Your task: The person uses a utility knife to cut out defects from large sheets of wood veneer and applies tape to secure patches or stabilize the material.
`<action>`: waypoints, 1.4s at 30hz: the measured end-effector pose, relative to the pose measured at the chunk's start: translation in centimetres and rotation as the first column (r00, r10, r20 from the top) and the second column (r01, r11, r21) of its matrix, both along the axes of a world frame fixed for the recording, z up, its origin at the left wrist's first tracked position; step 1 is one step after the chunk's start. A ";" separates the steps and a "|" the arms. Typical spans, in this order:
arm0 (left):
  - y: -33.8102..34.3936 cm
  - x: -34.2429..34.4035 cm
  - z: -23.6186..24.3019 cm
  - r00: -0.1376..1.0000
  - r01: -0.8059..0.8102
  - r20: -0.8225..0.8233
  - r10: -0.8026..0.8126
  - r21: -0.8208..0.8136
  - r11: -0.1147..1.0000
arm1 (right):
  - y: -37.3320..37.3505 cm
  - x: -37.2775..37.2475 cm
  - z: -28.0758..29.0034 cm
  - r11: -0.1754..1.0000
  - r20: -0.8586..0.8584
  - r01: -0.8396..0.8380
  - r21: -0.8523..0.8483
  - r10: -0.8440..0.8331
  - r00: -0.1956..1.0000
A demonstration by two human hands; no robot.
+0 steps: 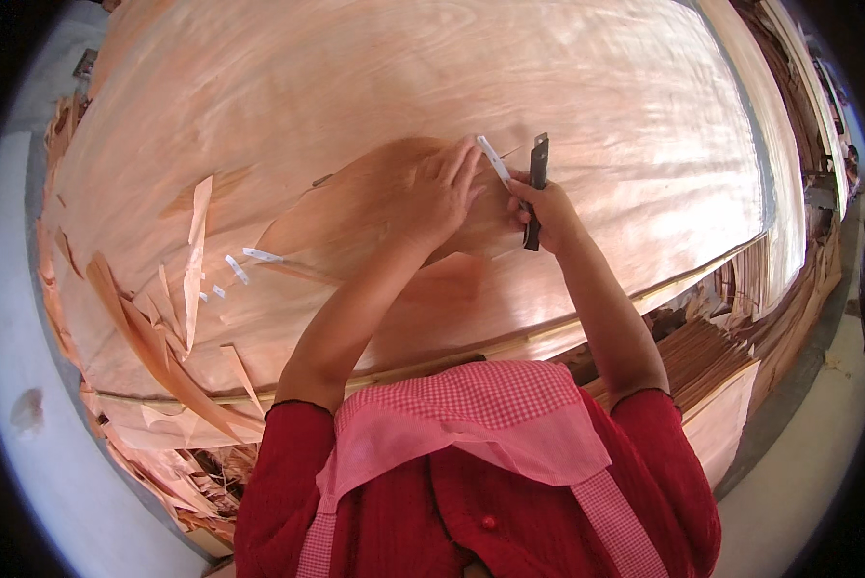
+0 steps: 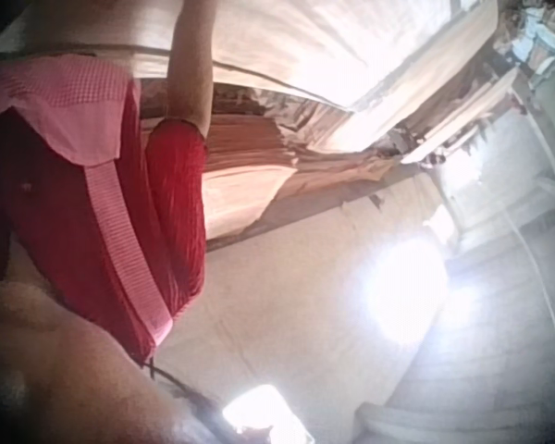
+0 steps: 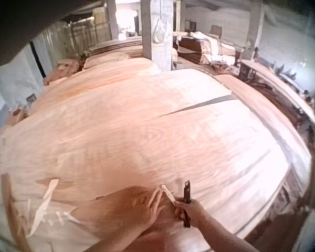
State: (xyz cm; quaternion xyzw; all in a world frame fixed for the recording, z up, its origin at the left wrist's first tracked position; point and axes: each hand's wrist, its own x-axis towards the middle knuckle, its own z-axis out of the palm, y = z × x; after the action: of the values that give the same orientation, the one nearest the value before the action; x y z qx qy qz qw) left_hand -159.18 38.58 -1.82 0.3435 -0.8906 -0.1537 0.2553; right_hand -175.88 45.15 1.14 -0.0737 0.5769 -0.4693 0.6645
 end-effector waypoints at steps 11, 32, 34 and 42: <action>0.3 -1.4 -1.2 0.984 0.005 0.176 0.016 -0.119 0.993 | 1.7 1.6 -0.6 0.998 -0.246 0.000 0.064 0.016 0.969; 5.0 16.0 -1.0 0.978 -0.088 0.190 0.085 0.007 0.996 | -0.9 15.8 0.1 0.882 -0.306 -0.454 0.128 0.471 0.828; 5.6 15.7 -0.6 0.930 -0.069 0.359 0.074 -0.027 0.997 | -0.9 15.7 0.1 0.895 -0.311 -0.425 0.136 0.446 0.839; 5.3 17.8 3.0 1.000 -0.005 -0.004 0.007 0.367 0.930 | -2.7 7.2 0.7 0.553 -0.797 -0.802 0.227 0.578 0.173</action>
State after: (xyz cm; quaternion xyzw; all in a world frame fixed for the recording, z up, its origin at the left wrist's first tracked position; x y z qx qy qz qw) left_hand -141.36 43.89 1.14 0.3876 -0.8444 -0.3176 0.1896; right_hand -168.65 42.42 1.83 -0.6137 0.6454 -0.0891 0.4460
